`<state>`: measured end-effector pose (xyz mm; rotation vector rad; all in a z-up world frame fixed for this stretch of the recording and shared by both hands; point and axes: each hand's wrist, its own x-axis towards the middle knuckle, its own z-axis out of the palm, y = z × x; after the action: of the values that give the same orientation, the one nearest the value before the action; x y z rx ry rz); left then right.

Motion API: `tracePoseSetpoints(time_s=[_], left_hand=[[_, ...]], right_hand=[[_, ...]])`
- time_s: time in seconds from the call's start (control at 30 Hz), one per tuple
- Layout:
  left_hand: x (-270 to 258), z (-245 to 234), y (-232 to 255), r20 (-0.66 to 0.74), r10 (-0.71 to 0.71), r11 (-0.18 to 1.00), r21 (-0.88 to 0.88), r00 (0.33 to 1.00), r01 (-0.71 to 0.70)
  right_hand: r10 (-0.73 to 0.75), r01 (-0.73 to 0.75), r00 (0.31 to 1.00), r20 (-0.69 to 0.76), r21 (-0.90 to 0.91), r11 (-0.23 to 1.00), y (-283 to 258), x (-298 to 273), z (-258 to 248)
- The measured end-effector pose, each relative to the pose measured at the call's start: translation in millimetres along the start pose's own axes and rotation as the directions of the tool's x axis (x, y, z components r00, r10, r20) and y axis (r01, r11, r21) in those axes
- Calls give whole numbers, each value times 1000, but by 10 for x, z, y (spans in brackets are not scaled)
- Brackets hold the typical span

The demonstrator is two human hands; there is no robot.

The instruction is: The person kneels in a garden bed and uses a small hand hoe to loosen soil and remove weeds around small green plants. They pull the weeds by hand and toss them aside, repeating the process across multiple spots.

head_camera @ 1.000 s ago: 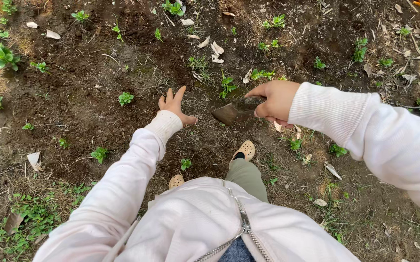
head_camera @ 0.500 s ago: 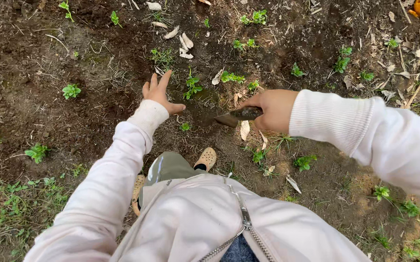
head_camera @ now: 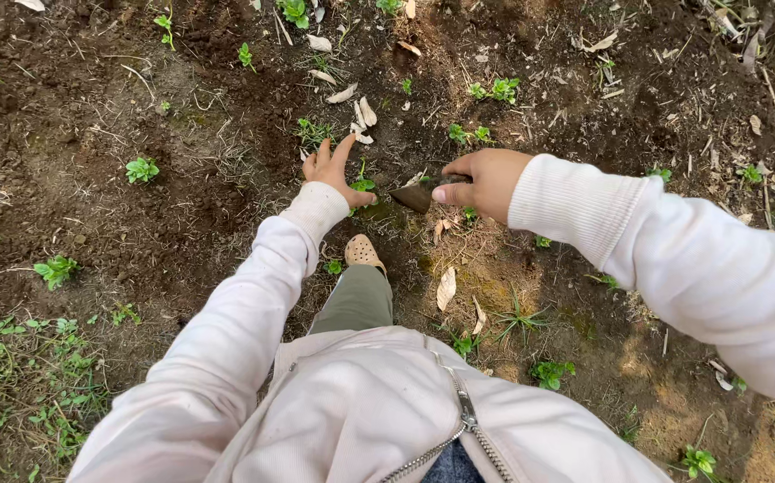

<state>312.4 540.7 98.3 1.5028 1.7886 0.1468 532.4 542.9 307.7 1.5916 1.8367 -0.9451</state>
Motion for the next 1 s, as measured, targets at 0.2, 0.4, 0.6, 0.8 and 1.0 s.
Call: tracePoseSetpoints(time_s=[0.2, 0.4, 0.6, 0.8, 1.0], left_hand=[[498, 160, -147, -13, -74, 995, -69, 997, 72], [1047, 231, -264, 17, -171, 974, -151, 985, 172], [1634, 323, -415, -39, -211, 961, -193, 977, 200], [2379, 886, -676, 32, -341, 893, -300, 940, 334], [3355, 1871, -1226, 33, -392, 853, -361, 919, 377]], right_hand=[[-197, 196, 980, 15, -213, 957, 96, 931, -358], [-251, 264, 964, 85, -227, 937, -19, 1779, -659], [-240, 268, 958, 156, -189, 945, -114, 2608, -842], [-167, 200, 968, 185, -181, 963, -229, 3726, -684], [-268, 278, 960, 77, -202, 939, -14, 5260, -57]])
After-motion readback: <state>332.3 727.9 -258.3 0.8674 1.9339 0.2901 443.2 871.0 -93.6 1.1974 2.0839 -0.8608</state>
